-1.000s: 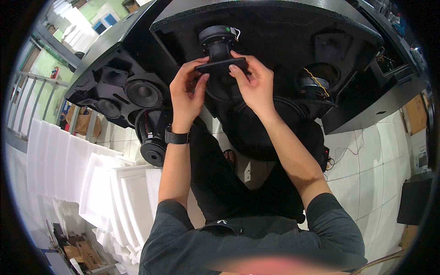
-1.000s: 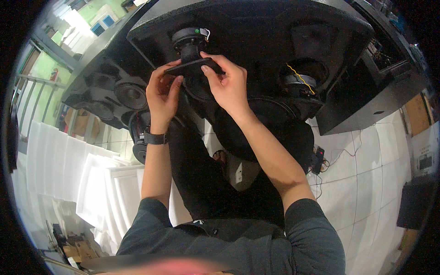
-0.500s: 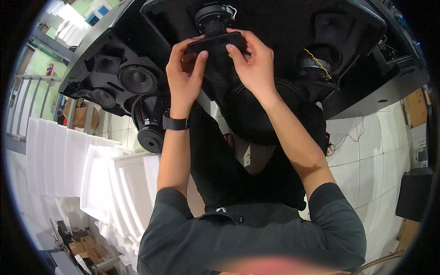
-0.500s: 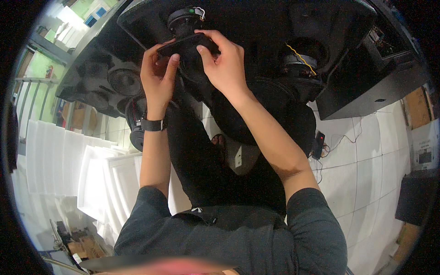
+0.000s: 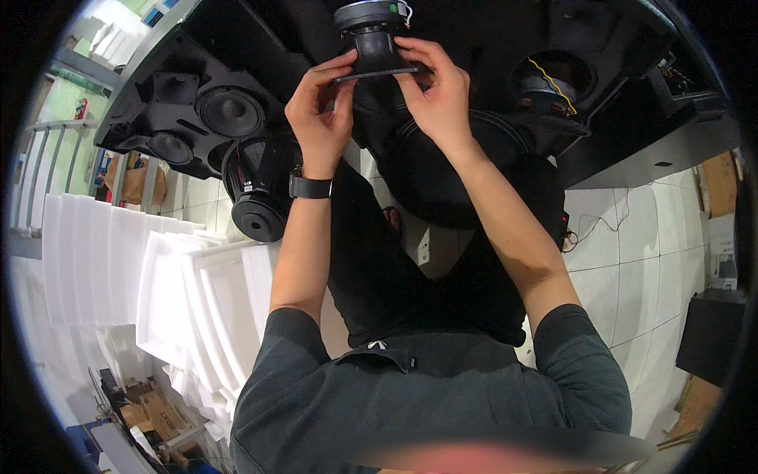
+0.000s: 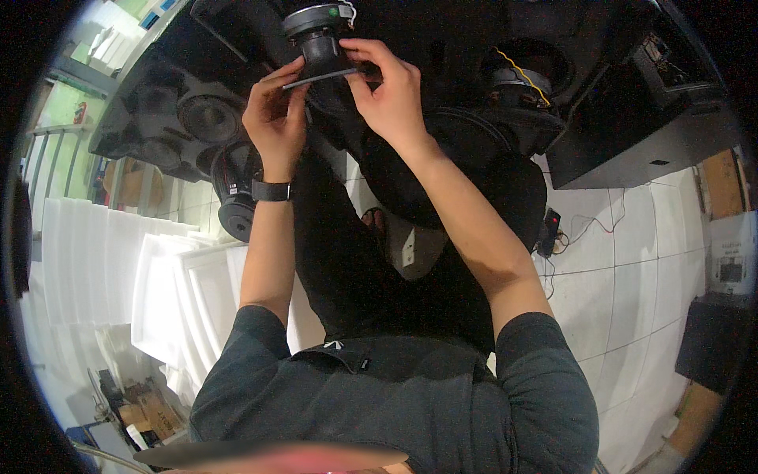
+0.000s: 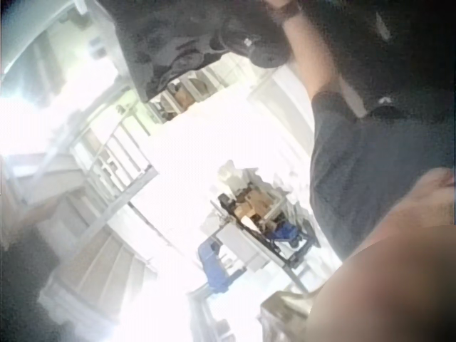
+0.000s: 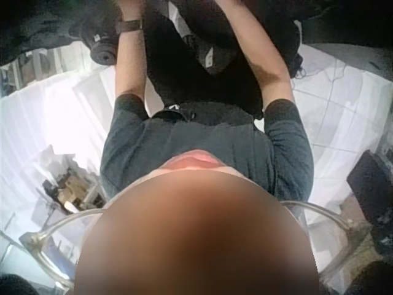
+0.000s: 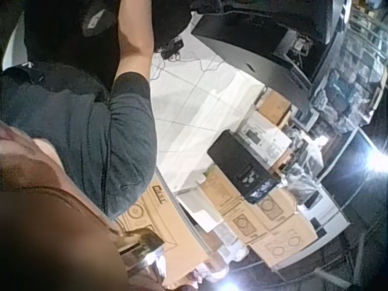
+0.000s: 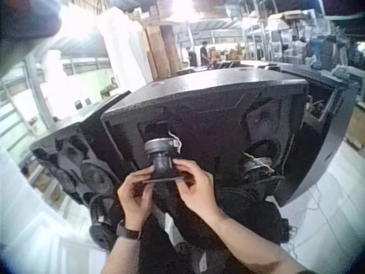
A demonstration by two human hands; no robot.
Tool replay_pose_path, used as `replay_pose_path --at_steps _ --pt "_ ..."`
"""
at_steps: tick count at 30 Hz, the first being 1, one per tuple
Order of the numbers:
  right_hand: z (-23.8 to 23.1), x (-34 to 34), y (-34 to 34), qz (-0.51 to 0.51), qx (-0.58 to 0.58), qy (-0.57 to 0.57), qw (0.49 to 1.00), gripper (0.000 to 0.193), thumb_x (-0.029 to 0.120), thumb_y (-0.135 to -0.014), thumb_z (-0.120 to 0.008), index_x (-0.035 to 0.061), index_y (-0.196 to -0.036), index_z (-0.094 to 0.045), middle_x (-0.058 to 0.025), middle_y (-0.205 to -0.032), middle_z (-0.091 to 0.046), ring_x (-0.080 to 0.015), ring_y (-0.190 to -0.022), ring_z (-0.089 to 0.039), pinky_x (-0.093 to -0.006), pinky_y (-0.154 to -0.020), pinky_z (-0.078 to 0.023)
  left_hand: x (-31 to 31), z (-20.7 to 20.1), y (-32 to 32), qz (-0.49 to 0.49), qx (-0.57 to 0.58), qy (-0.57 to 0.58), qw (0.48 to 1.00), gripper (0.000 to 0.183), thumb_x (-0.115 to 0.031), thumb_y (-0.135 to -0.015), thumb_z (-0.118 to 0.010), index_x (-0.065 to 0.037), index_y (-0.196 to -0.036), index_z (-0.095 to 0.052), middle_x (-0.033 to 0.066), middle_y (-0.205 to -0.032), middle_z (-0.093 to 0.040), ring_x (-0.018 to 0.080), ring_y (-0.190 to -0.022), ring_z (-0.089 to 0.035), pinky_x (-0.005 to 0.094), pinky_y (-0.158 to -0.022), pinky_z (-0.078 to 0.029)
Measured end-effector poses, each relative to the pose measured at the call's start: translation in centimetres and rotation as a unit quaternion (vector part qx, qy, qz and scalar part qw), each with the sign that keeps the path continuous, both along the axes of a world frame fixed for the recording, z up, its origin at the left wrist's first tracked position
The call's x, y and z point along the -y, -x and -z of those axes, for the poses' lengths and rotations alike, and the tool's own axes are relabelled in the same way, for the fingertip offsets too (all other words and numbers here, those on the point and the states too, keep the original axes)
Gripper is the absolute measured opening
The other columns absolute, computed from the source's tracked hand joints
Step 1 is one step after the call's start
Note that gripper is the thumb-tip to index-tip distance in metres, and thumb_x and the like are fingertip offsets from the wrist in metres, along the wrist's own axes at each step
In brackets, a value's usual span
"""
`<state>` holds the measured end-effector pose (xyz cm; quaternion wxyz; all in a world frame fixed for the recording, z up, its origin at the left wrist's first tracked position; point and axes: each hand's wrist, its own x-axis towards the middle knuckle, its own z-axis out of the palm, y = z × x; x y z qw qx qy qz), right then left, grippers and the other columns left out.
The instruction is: The person solders wires to speaker terminals using a soldering iron and solder wire. They then place a foam pad over the speaker and reposition the speaker within the enclosure.
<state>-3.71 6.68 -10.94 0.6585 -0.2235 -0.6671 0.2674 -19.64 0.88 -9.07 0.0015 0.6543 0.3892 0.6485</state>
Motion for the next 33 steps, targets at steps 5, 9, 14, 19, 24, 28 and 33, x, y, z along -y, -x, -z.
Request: replay_pose_path --at_steps 5,9,14,19,24,28,33 --pt "1.0 0.0 -0.4 -0.019 0.01 0.033 0.999 0.047 -0.012 -0.082 -0.069 0.005 -0.125 -0.06 -0.0125 -0.112 -0.072 -0.0173 -0.109 -0.069 -0.0299 -0.09 -0.056 0.4 0.9 -0.4 -0.043 -0.048 -0.011 0.998 0.021 0.016 -0.082 -0.063 0.002 -0.096 -0.066 0.0142 -0.115 -0.074 0.0233 -0.103 -0.073 0.0303 -0.09 -0.056" --pt "1.8 0.1 -0.5 -0.025 0.005 0.058 0.998 0.046 -0.014 -0.08 -0.067 0.0032 -0.122 -0.061 -0.0128 -0.113 -0.072 -0.0179 -0.109 -0.069 -0.0306 -0.093 -0.055 0.4 1.6 -0.4 -0.061 -0.086 -0.053 0.993 0.025 0.017 -0.078 -0.06 0.001 -0.096 -0.066 0.0139 -0.115 -0.075 0.0253 -0.104 -0.074 0.0318 -0.092 -0.056" --pt "2.6 0.4 0.2 0.012 -0.054 0.027 0.998 0.033 -0.012 -0.075 -0.071 0.0022 -0.104 -0.066 -0.0109 -0.111 -0.073 -0.0196 -0.1 -0.072 -0.0291 -0.079 -0.058 0.2 2.6 -0.6 -0.067 -0.053 -0.06 0.995 0.023 0.016 -0.078 -0.06 0.0 -0.094 -0.065 0.014 -0.114 -0.075 0.0244 -0.102 -0.074 0.0307 -0.09 -0.056" --pt "3.3 0.9 0.7 0.049 -0.123 0.03 0.991 0.024 -0.008 -0.075 -0.078 0.0003 -0.095 -0.067 -0.0096 -0.106 -0.074 -0.0158 -0.092 -0.072 -0.0276 -0.077 -0.058 0.3 3.3 -0.7 -0.07 -0.022 -0.05 0.996 0.02 0.014 -0.08 -0.062 0.001 -0.094 -0.063 0.0152 -0.115 -0.075 0.0209 -0.099 -0.074 0.026 -0.082 -0.057" --pt "3.2 1.4 0.1 0.057 -0.106 0.049 0.992 0.029 -0.005 -0.075 -0.081 0.0012 -0.1 -0.069 -0.008 -0.103 -0.074 -0.0146 -0.088 -0.071 -0.0273 -0.078 -0.058 0.7 3.7 -1.2 -0.042 0.02 -0.03 0.998 0.019 0.008 -0.088 -0.068 0.001 -0.102 -0.059 0.0187 -0.117 -0.073 0.0178 -0.099 -0.073 0.0257 -0.079 -0.058" --pt "2.6 1.8 -0.5 0.032 -0.09 0.058 0.994 0.038 -0.001 -0.075 -0.082 0.0053 -0.11 -0.07 -0.0082 -0.104 -0.075 -0.0141 -0.088 -0.072 -0.0269 -0.079 -0.058 1.1 4.0 -1.8 0.013 0.089 0.008 0.996 0.019 0.004 -0.092 -0.069 0.001 -0.106 -0.056 0.0214 -0.121 -0.071 0.0155 -0.1 -0.071 0.0254 -0.081 -0.057" --pt "1.1 1.3 -1.7 0.027 -0.012 0.009 1.0 0.047 0.004 -0.076 -0.083 0.0112 -0.12 -0.07 -0.008 -0.104 -0.075 -0.0149 -0.087 -0.072 -0.0273 -0.079 -0.058 1.1 3.9 -1.9 0.03 0.124 0.026 0.992 0.021 0.005 -0.092 -0.069 0.001 -0.107 -0.055 0.0216 -0.122 -0.07 0.0131 -0.095 -0.071 0.0241 -0.082 -0.057"
